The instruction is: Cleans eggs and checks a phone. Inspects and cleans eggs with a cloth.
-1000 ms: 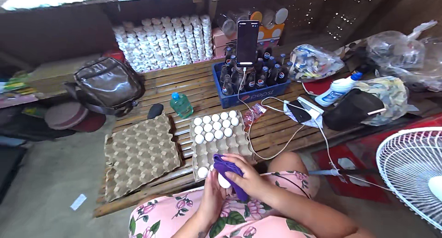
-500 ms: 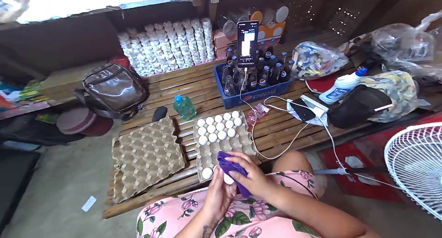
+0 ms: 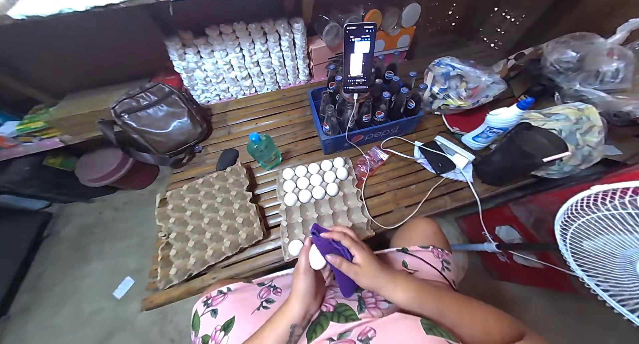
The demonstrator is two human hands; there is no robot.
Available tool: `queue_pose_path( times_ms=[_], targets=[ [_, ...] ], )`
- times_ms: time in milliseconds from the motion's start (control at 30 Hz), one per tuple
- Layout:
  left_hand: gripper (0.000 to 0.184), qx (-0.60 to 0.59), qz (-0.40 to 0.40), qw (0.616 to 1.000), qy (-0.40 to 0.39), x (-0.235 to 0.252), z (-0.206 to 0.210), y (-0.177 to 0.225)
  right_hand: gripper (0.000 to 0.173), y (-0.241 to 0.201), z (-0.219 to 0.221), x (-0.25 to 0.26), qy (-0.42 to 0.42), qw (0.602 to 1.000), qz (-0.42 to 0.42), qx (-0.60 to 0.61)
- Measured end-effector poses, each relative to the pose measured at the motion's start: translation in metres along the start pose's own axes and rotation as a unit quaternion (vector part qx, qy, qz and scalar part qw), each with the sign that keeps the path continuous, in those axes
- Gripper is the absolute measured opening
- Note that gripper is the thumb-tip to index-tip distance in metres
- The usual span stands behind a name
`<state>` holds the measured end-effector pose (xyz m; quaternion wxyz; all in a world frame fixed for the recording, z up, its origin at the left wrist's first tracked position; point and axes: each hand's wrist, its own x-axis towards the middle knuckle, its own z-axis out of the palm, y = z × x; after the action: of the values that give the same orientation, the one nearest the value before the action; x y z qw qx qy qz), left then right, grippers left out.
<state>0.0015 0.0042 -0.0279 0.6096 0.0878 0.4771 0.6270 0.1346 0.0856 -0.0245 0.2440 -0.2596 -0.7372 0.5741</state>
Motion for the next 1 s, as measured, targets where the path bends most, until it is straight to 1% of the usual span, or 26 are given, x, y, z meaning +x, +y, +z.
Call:
queue_pose_path(
  times_ms=[33, 100, 200, 233, 300, 433, 500, 567, 700, 833, 933, 1000],
  targets=[
    [0.062, -0.008, -0.001, 1.0, 0.023, 0.001, 0.002, 0.001, 0.044, 0.001, 0.001, -0.001, 0.0, 1.0, -0.011, -0.013],
    [0.062, -0.007, 0.007, 0.999, 0.033, 0.002, 0.0, 0.0, 0.042, 0.001, 0.002, -0.002, -0.005, 0.998, -0.038, -0.044],
    [0.05, 0.017, 0.016, 1.0, -0.014, -0.002, -0.003, -0.004, 0.037, 0.003, 0.002, -0.001, -0.001, 0.993, -0.089, -0.083],
    [0.049, 0.026, 0.014, 0.999, -0.021, -0.004, -0.002, -0.005, 0.037, 0.003, 0.002, -0.001, 0.003, 0.991, -0.097, -0.09],
    [0.051, 0.042, 0.005, 0.998, -0.051, -0.003, -0.005, -0.007, 0.037, 0.001, 0.001, 0.0, 0.008, 0.992, -0.091, -0.087],
    [0.056, 0.045, -0.012, 0.995, -0.085, 0.0, -0.007, -0.008, 0.041, -0.002, -0.001, 0.002, 0.016, 0.998, -0.037, -0.042],
    [0.054, 0.041, -0.008, 0.996, -0.083, 0.0, -0.007, -0.007, 0.044, -0.004, -0.002, 0.002, 0.015, 0.999, -0.024, -0.034],
    [0.049, 0.035, 0.011, 0.997, -0.065, 0.001, -0.006, -0.008, 0.047, -0.004, -0.003, 0.003, 0.012, 0.999, -0.019, -0.038],
    [0.048, 0.008, 0.058, 0.997, -0.047, 0.004, -0.007, -0.007, 0.044, 0.001, -0.001, 0.003, 0.025, 0.995, -0.065, -0.073],
    [0.045, 0.0, 0.051, 0.998, -0.032, 0.004, -0.008, -0.008, 0.038, 0.006, 0.0, 0.003, 0.028, 0.989, -0.104, -0.104],
    [0.045, 0.02, 0.047, 0.996, -0.068, 0.004, -0.01, -0.011, 0.037, 0.006, -0.003, 0.004, 0.027, 0.989, -0.1, -0.106],
    [0.053, 0.033, 0.046, 0.994, -0.097, 0.004, -0.011, -0.012, 0.038, 0.004, -0.005, 0.005, 0.031, 0.992, -0.085, -0.09]
  ],
)
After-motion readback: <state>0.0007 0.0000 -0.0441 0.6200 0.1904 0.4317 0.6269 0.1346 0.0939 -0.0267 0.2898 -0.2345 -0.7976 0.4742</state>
